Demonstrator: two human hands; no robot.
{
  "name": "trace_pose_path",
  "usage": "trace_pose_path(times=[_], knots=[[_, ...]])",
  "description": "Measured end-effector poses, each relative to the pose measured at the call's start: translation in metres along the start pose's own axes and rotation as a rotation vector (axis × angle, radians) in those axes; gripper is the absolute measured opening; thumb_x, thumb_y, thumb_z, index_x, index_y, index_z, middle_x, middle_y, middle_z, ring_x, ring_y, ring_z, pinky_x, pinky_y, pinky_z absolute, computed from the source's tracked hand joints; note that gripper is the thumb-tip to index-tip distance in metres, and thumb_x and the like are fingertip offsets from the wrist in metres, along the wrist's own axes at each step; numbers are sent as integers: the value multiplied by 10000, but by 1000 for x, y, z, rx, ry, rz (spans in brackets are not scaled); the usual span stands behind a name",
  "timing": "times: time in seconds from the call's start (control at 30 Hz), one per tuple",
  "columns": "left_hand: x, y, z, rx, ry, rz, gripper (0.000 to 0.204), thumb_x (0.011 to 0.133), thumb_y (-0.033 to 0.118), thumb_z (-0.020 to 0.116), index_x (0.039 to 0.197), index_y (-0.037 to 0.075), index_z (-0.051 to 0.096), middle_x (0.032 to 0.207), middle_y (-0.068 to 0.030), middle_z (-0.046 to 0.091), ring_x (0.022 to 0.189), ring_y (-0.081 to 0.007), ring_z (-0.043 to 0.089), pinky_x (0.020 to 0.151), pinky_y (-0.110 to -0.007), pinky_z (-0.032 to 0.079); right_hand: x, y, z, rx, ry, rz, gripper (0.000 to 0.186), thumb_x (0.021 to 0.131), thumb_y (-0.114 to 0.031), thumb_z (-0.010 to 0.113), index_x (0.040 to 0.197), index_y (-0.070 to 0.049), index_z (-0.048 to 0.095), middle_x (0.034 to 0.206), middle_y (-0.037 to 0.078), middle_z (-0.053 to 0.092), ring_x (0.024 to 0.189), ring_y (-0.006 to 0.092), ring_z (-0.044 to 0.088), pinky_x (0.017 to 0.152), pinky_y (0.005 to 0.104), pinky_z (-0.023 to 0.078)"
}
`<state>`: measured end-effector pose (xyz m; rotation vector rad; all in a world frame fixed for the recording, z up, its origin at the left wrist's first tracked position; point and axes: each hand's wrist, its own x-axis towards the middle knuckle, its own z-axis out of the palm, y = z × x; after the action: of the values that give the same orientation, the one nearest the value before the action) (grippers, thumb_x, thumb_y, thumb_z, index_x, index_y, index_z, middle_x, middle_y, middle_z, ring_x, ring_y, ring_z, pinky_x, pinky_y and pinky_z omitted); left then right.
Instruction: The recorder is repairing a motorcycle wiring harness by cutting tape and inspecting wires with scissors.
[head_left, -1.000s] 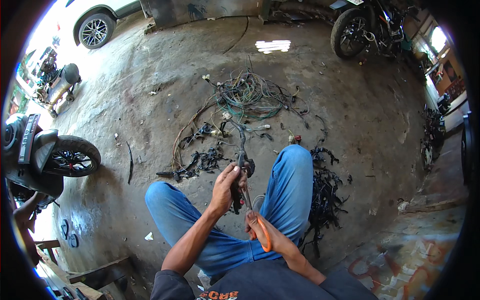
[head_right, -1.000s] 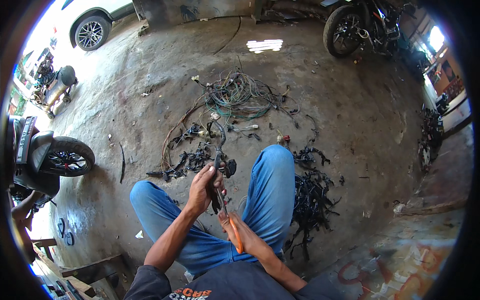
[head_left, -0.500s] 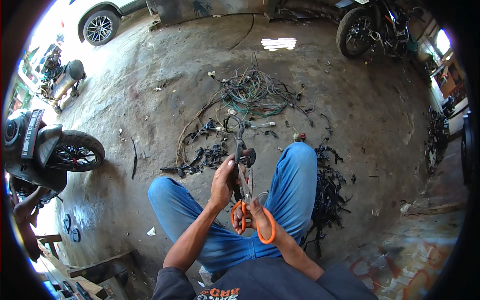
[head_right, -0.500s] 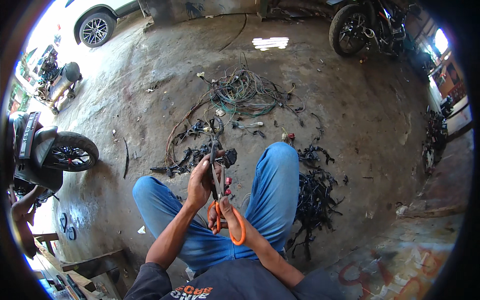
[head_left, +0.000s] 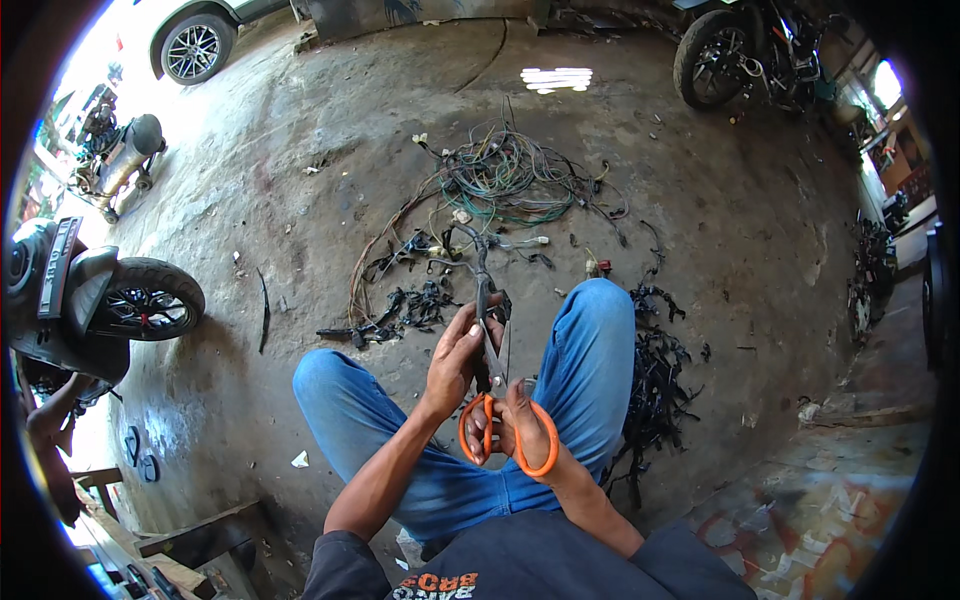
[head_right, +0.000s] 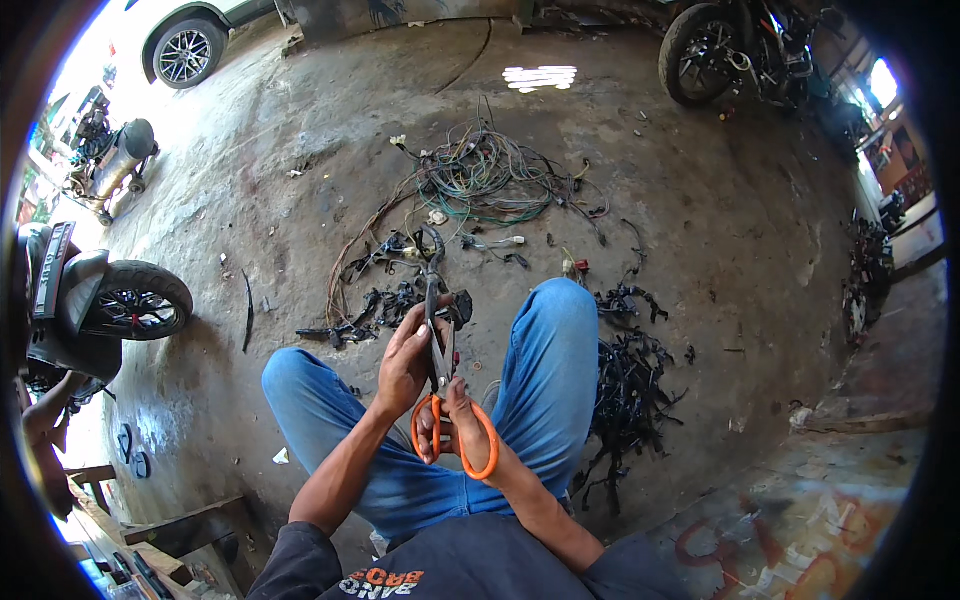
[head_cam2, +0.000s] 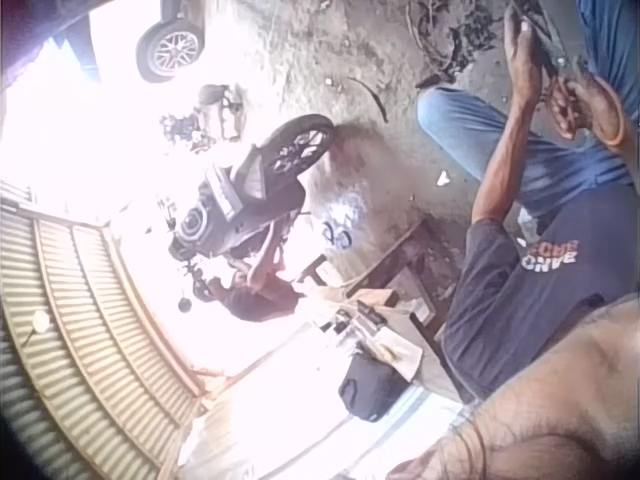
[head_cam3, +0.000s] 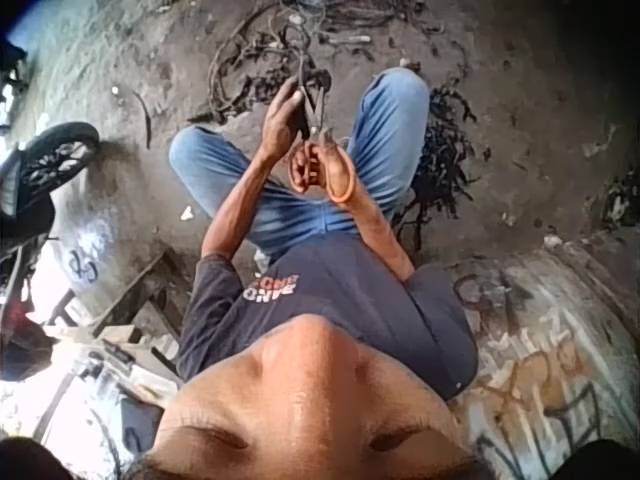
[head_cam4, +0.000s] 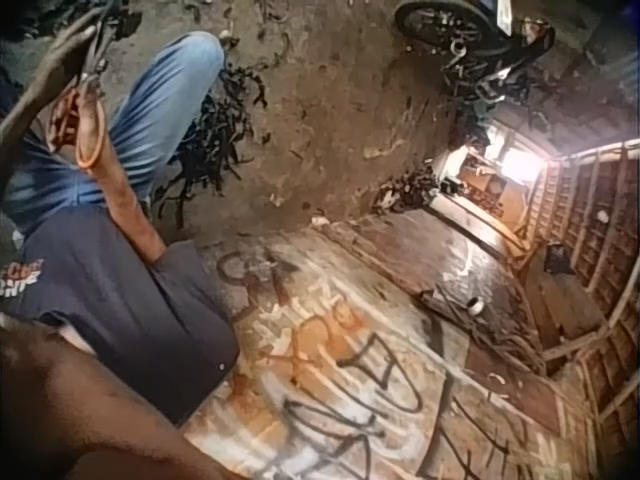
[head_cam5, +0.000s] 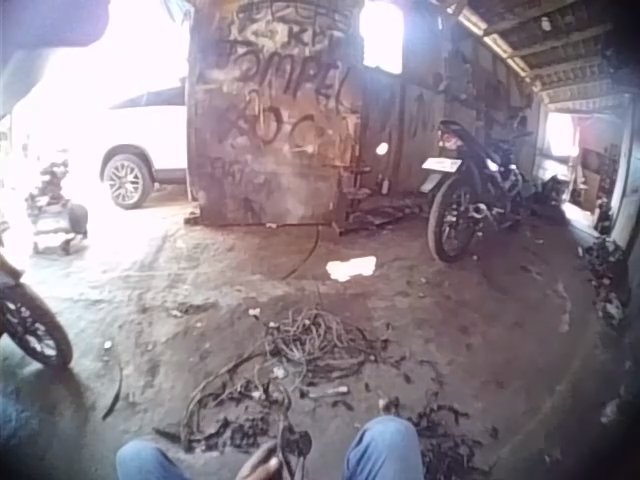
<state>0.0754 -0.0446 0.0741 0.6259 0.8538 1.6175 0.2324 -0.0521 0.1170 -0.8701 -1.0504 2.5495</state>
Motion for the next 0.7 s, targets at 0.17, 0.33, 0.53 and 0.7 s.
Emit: trace_pose_path(times=[0.17,0.33,0.53,0.7], knots=[[-4,-4,-4,73,-11,-12,476,1055,257,465,1459,9,428,989,0,552,851,-45,499,737,-185,400,-2,4,1,69,18,17,755,944,-794,245,849,-91,503,715,65,563,641,166,589,636,289,500],[-4,-6,5,217,57,-67,442,1073,303,457,1421,30,479,971,24,530,824,-39,456,728,-181,364,8,13,-12,-39,71,-66,723,990,-725,253,834,-67,508,677,72,546,615,162,573,602,288,480],[-2,-9,8,333,110,-69,448,1102,351,366,1429,64,471,883,21,508,741,-67,494,686,-220,442,17,15,-12,-548,354,-235,648,1038,-590,384,789,-11,534,570,54,476,526,162,539,524,320,447],[1,-15,7,424,131,-27,450,1103,370,344,1406,65,478,914,16,509,757,-74,500,698,-235,453,26,19,-14,-673,475,-350,700,1007,-622,439,685,-9,537,529,74,502,435,165,521,431,329,415]])
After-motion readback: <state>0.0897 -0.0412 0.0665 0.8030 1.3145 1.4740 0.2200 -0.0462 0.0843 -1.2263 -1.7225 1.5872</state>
